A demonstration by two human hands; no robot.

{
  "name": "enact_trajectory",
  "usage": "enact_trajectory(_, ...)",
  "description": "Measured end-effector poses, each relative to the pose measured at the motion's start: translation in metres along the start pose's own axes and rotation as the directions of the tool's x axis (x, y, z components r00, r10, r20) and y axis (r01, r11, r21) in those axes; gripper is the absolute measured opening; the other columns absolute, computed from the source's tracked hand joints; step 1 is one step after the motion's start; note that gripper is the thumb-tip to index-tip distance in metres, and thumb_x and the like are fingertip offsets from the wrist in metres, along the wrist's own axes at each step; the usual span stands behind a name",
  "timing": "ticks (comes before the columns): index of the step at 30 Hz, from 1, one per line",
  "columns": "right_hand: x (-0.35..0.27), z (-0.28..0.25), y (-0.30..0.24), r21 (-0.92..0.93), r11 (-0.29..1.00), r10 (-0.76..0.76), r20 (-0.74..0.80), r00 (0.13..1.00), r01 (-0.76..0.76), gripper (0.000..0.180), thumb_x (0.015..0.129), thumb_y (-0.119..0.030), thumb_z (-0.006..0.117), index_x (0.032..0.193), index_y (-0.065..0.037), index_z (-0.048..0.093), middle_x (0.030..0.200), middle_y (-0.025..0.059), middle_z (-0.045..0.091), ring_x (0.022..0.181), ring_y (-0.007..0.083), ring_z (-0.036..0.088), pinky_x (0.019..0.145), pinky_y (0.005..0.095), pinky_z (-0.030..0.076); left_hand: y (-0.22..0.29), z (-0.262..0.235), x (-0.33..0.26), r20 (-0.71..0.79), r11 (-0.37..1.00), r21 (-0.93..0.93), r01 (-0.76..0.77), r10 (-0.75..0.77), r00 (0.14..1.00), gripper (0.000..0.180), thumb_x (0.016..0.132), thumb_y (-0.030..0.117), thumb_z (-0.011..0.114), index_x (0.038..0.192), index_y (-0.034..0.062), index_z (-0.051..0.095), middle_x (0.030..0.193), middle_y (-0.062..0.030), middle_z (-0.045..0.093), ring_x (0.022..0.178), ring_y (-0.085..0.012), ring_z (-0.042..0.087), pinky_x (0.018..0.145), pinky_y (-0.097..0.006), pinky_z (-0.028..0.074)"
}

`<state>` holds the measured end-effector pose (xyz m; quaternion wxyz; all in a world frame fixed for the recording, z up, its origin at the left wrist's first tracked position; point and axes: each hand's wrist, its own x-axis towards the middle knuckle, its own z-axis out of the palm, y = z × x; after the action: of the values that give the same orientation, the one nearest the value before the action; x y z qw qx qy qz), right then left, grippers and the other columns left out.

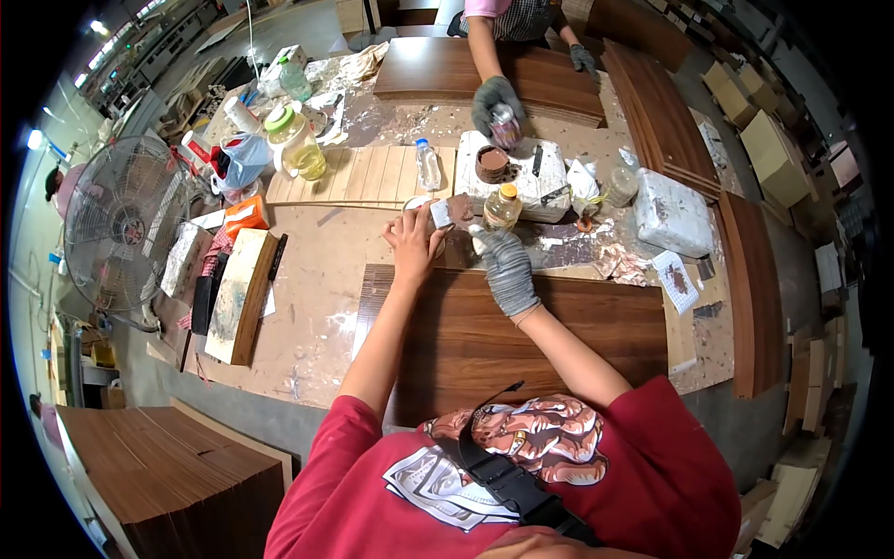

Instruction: The person wipes wood panels with a cloth, applies liquid from a bottle onto the surface, and continues wiping the wood panels and small wood blocks.

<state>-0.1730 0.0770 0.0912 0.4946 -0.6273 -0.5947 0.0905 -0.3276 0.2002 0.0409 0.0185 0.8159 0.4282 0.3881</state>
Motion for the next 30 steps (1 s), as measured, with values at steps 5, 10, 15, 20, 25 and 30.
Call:
enact_trajectory(5,0.032,-0.008,0.013,0.649,0.607,0.476,0.166,0.864,-0.459,0.021,0.103,-0.018,0.059,0.118,-0.009,0.071,0.071,-0.0065,0.057,0.052,0.0030,0.045,0.045,0.0198,0.034,0.001,-0.004,0.002,0.014,0.999,-0.036,-0.011,0.011,1.000,0.061,0.092,0.036,0.067,0.148,0.0219,0.048,0.122,-0.0082,0.055,0.115,-0.0272,0.049,0.107,-0.050,0.024)
enact_trajectory(10,0.050,-0.024,0.022,0.642,0.407,0.653,0.292,0.698,-0.650,0.017,0.102,-0.015,0.058,0.115,-0.008,0.068,0.064,-0.0066,0.051,0.044,0.0048,0.041,0.038,0.0236,0.031,0.003,-0.011,0.002,0.065,1.000,0.003,-0.018,0.018,0.998,0.063,0.092,0.034,0.067,0.150,0.0275,0.047,0.121,-0.0060,0.055,0.114,-0.0255,0.048,0.106,-0.050,0.023)
enact_trajectory(15,0.044,-0.021,0.025,0.663,0.371,0.552,0.405,0.729,-0.650,0.013,0.101,-0.015,0.059,0.106,-0.008,0.068,0.063,-0.0064,0.050,0.044,0.0058,0.041,0.038,0.0244,0.032,0.001,-0.009,0.002,0.057,0.999,-0.038,-0.016,0.018,0.998,0.063,0.091,0.032,0.068,0.150,0.0281,0.047,0.122,-0.0058,0.055,0.115,-0.0256,0.048,0.107,-0.051,0.022)
enact_trajectory(20,0.056,-0.018,0.028,0.595,0.515,0.633,0.221,0.742,-0.617,0.013,0.101,-0.014,0.057,0.098,-0.007,0.067,0.062,-0.0061,0.050,0.044,0.0056,0.042,0.036,0.0249,0.032,0.000,-0.009,0.002,0.076,1.000,-0.022,-0.013,0.015,0.997,0.063,0.091,0.031,0.069,0.150,0.0297,0.047,0.122,-0.0061,0.054,0.115,-0.0255,0.048,0.107,-0.051,0.022)
enact_trajectory(25,0.057,-0.020,0.032,0.555,0.565,0.547,0.302,0.781,-0.610,0.018,0.102,-0.014,0.056,0.109,-0.005,0.070,0.064,-0.0061,0.051,0.044,0.0051,0.041,0.038,0.0255,0.032,0.003,-0.011,0.002,0.050,0.997,-0.068,-0.024,0.028,0.998,0.064,0.090,0.031,0.070,0.149,0.0299,0.048,0.121,-0.0064,0.055,0.114,-0.0252,0.048,0.106,-0.050,0.022)
enact_trajectory(30,0.060,-0.014,0.041,0.477,0.747,0.484,0.086,0.871,-0.463,0.027,0.101,-0.012,0.057,0.121,0.000,0.070,0.095,0.0046,0.072,0.084,0.0103,0.063,0.078,0.0266,0.052,0.003,-0.012,0.003,0.027,0.998,-0.046,-0.041,0.042,0.999,0.064,0.089,0.032,0.071,0.149,0.0298,0.048,0.120,-0.0063,0.055,0.112,-0.0251,0.049,0.105,-0.049,0.022)
